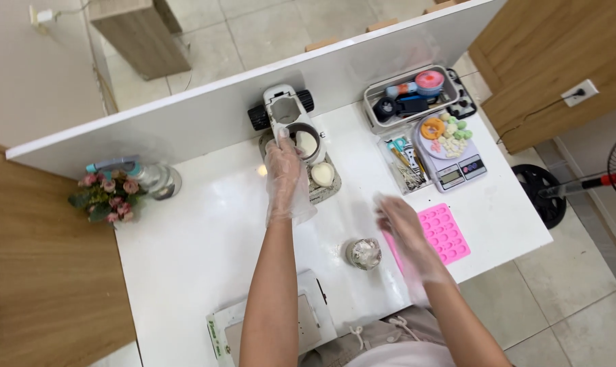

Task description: Organize small craft materials, weigh components on a digital scale, and tidy the workbench in a candle studio.

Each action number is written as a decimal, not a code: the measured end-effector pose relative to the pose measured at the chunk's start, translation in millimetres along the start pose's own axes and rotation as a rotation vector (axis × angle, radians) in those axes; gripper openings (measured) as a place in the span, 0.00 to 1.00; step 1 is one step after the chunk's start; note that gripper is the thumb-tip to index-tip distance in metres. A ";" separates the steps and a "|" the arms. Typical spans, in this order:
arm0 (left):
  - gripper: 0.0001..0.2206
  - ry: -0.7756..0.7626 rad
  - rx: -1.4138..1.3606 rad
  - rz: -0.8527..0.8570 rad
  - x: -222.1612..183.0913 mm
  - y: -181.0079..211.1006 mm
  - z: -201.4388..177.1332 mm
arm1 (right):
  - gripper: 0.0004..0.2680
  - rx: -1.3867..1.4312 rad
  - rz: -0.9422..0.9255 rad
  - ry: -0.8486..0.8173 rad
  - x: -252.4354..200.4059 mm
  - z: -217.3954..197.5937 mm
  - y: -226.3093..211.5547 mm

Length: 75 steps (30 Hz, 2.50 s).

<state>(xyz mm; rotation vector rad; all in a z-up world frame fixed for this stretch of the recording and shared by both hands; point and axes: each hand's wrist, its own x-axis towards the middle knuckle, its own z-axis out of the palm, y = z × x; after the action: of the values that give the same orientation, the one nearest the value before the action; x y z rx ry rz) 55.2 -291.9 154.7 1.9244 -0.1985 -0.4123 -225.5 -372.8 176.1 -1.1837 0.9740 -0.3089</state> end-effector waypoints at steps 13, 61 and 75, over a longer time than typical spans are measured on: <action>0.36 0.286 -0.037 0.537 44.0 -86.2 37.4 | 0.10 0.264 0.110 0.345 -78.4 -70.6 -21.4; 0.33 -0.028 -0.150 -0.271 16.0 24.3 12.6 | 0.15 0.045 0.174 0.457 144.3 -136.1 53.5; 0.29 0.266 -0.056 -0.051 21.9 -0.4 62.5 | 0.10 0.014 0.289 0.331 162.7 -145.3 68.9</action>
<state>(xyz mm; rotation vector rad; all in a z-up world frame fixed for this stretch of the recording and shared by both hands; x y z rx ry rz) 52.0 -352.9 129.2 1.9096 0.0357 -0.1896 -262.5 -546.3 31.7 -0.9782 1.4130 -0.2841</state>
